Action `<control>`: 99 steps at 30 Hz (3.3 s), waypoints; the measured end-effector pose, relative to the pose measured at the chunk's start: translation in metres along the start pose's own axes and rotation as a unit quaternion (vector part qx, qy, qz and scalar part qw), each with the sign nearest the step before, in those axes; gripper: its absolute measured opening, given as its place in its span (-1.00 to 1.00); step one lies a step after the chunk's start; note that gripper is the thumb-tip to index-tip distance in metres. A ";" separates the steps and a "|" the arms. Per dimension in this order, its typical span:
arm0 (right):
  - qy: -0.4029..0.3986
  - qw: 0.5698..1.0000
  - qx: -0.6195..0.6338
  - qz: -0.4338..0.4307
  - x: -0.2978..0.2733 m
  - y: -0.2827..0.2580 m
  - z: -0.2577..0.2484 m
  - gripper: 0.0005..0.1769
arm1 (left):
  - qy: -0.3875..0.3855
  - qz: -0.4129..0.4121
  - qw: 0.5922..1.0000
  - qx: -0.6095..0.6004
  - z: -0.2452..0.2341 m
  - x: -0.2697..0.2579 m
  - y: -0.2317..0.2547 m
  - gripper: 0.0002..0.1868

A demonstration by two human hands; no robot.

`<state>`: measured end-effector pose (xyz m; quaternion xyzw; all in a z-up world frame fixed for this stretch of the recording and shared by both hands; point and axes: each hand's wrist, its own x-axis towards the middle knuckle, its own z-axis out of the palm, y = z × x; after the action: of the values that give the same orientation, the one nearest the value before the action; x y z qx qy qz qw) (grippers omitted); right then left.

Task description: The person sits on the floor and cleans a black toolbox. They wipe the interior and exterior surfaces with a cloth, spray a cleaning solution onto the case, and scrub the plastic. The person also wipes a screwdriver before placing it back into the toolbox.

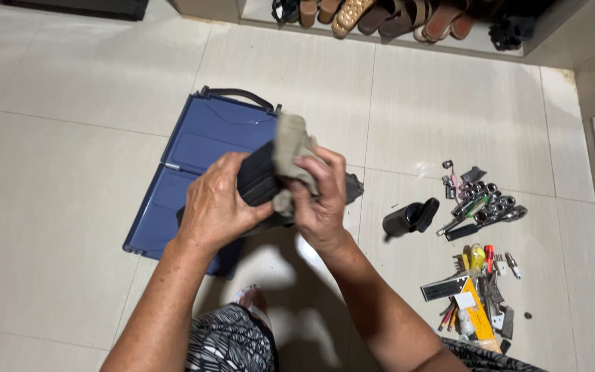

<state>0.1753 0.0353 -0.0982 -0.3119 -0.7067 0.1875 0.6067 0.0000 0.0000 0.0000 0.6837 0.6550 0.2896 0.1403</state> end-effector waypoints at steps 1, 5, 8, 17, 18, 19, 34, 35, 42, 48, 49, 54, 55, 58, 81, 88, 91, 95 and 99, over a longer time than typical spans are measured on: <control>0.012 1.000 0.024 0.016 0.001 0.006 0.000 -0.73 | -0.002 0.002 1.000 0.000 -0.001 0.001 -0.001 -0.23; -0.002 0.987 0.007 0.161 -0.002 0.025 -0.011 -0.76 | 0.007 0.013 1.000 0.002 -0.001 0.001 -0.005 -0.18; 0.007 0.985 0.087 0.152 0.004 0.015 -0.012 -0.80 | -0.002 -0.002 1.000 0.007 0.003 0.005 -0.002 -0.18; -0.017 0.990 -0.097 -0.097 -0.008 0.006 0.016 -0.56 | 0.014 0.000 1.000 0.002 0.003 0.000 -0.008 -0.22; -0.006 0.992 -0.104 -0.064 -0.015 0.013 0.017 -0.55 | 0.023 0.008 1.000 0.000 0.004 0.000 -0.009 -0.16; 0.007 0.993 -0.111 -0.031 -0.022 0.021 0.018 -0.53 | 0.017 -0.010 1.000 -0.002 0.003 -0.001 -0.010 -0.18; 0.041 0.993 -0.073 0.088 -0.043 0.014 0.034 -0.60 | 0.027 -0.036 0.999 0.014 0.000 -0.005 -0.018 -0.21; 0.039 0.990 -0.083 0.110 -0.046 0.017 0.032 -0.62 | 0.030 -0.039 0.999 0.019 -0.001 -0.005 -0.021 -0.20; 0.036 0.993 -0.072 0.092 -0.036 -0.013 0.040 -0.61 | 0.024 -0.022 0.999 0.031 0.001 -0.005 -0.023 -0.24; -0.009 0.992 -0.036 0.119 -0.015 -0.004 0.035 -0.45 | 0.024 0.030 0.999 0.013 -0.006 -0.008 -0.028 -0.24; -0.015 0.986 -0.039 0.163 -0.022 0.009 0.033 -0.41 | 0.019 0.026 0.999 0.003 -0.008 -0.009 -0.031 -0.24; -0.004 0.933 0.052 0.357 -0.075 0.110 0.014 -0.33 | 0.009 -0.016 1.000 -0.021 -0.019 -0.017 -0.048 -0.22; -0.002 0.937 0.038 0.348 -0.087 0.133 0.010 -0.35 | 0.007 -0.027 0.999 -0.023 -0.021 -0.019 -0.051 -0.22; 0.005 0.938 -0.006 0.346 -0.111 0.196 -0.002 -0.42 | -0.005 -0.069 0.997 -0.036 -0.025 -0.019 -0.059 -0.23; 0.193 0.619 0.518 0.558 -0.186 0.332 -0.049 -0.18 | 0.055 -0.087 0.995 0.009 -0.061 -0.047 -0.062 -0.17; -0.010 0.770 0.501 0.396 -0.018 0.318 -0.130 0.02 | 0.096 -0.154 0.941 -0.287 -0.107 -0.076 -0.119 -0.21; -0.023 0.829 0.437 0.348 0.077 0.248 -0.175 0.02 | 0.093 -0.173 0.936 -0.292 -0.094 -0.069 -0.158 -0.17; -0.079 0.923 0.309 0.216 0.174 0.118 -0.214 -0.05 | -0.007 -0.257 0.931 -0.258 -0.042 -0.059 -0.207 0.22; -0.110 0.961 0.097 0.235 0.212 0.013 -0.212 0.00 | -0.222 -0.376 0.898 -0.050 -0.001 -0.045 -0.234 0.39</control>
<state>0.3702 0.1629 0.0915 -0.3866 -0.6543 0.4258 0.4910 -0.1897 -0.0202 -0.1421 0.4248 0.7999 0.0888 0.4145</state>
